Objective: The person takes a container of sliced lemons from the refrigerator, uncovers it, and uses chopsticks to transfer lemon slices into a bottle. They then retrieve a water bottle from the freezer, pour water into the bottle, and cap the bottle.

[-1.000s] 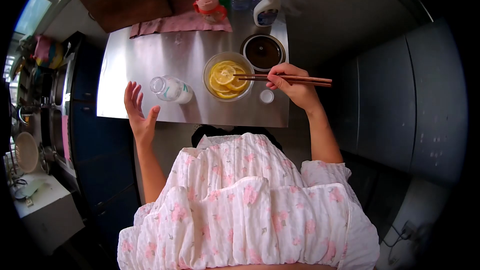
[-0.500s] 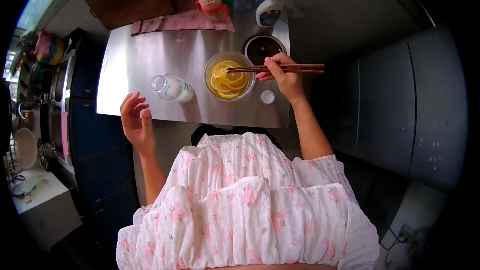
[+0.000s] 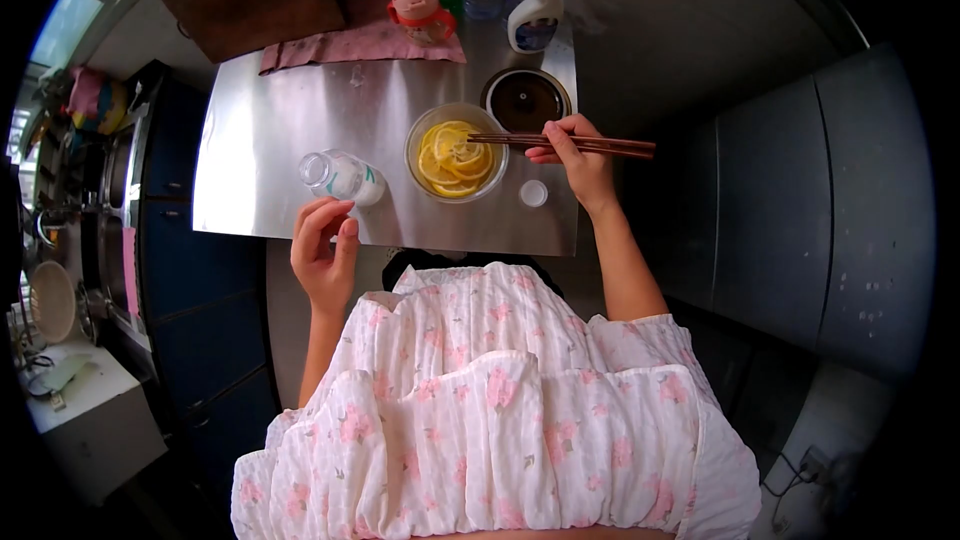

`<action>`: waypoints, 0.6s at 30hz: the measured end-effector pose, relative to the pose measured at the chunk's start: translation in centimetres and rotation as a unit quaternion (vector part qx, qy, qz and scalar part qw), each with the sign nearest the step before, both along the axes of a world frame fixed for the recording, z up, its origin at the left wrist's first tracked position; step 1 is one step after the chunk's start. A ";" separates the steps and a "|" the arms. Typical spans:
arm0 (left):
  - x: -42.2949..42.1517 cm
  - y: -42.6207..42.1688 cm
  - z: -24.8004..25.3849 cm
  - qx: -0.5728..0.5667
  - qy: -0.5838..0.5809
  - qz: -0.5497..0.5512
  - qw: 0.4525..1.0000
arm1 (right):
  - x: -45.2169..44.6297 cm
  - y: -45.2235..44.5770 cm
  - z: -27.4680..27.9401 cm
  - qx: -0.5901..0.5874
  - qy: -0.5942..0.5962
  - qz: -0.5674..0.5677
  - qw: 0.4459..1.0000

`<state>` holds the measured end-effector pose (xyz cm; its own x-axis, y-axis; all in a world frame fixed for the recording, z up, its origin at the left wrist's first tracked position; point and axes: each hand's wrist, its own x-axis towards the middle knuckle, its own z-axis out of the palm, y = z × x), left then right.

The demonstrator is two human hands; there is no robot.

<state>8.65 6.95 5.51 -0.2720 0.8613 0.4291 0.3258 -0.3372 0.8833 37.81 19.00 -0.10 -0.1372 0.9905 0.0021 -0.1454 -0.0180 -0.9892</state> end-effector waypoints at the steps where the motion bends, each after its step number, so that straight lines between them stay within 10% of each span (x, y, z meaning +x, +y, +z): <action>1: 0.2 0.1 -0.1 -0.002 0.015 -0.011 1.000 | 0.0 -0.3 0.1 0.000 0.000 -0.002 1.000; 5: 0.9 0.5 -0.4 -0.014 0.017 -0.028 0.999 | -0.2 -1.2 1.1 0.120 -0.114 0.047 0.985; 8: 1.3 0.6 -0.5 -0.035 0.009 -0.035 0.999 | -1.1 -2.1 3.2 0.419 -0.311 0.144 0.841; 18: 4.1 3.9 -3.8 -0.094 0.200 -0.060 0.973 | -1.3 -2.8 2.8 0.533 -0.397 0.229 0.711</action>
<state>12.74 10.88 1.72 -0.0070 0.9501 0.3120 0.6251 -0.2394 0.7430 36.47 16.24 2.73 -0.8218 0.3355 0.4606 0.2469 0.9381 -0.2427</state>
